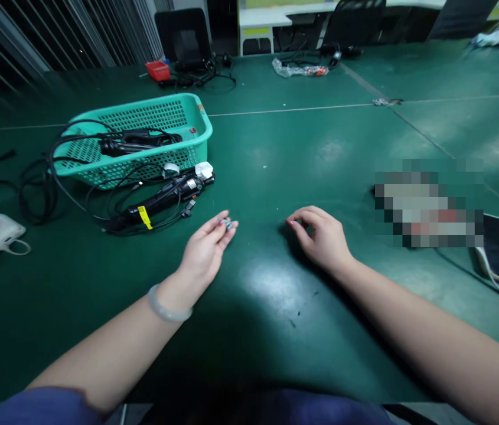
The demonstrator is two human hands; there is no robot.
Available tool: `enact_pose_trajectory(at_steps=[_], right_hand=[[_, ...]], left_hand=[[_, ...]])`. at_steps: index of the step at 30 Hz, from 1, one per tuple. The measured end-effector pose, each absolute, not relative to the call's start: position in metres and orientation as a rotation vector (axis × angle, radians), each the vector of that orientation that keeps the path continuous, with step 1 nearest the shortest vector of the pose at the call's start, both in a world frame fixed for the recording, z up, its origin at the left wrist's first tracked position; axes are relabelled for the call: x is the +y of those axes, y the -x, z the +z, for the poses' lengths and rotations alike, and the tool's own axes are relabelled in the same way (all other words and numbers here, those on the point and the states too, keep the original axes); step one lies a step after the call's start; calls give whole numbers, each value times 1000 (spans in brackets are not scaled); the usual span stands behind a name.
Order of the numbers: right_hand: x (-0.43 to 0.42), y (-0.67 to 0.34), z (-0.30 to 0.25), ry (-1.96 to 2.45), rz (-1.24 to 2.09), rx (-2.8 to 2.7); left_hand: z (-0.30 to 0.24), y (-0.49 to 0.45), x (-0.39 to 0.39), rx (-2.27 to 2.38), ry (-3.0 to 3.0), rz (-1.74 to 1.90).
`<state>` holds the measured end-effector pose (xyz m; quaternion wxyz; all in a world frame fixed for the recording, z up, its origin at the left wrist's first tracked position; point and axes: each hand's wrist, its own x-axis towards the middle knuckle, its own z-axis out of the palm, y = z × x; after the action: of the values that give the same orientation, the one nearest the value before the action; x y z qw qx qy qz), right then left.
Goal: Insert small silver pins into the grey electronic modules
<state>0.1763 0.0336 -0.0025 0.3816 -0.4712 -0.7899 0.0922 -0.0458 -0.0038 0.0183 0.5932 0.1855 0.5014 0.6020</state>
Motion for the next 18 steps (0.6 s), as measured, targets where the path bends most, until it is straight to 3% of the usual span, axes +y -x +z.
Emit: enact_pose_trajectory(at_steps=[5, 12, 15, 18], right_hand=[[34, -177, -3, 1210, 300, -2004], [36, -176, -4, 1191, 339, -2030], [36, -176, -3, 1196, 334, -2036], [35, -177, -2, 1194, 343, -2041]], left_hand=[[19, 109, -38, 1586, -552, 1433], [27, 136, -52, 2186, -1370, 831], [32, 134, -48, 2243, -1722, 625], [30, 136, -44, 2207, -1817, 676]])
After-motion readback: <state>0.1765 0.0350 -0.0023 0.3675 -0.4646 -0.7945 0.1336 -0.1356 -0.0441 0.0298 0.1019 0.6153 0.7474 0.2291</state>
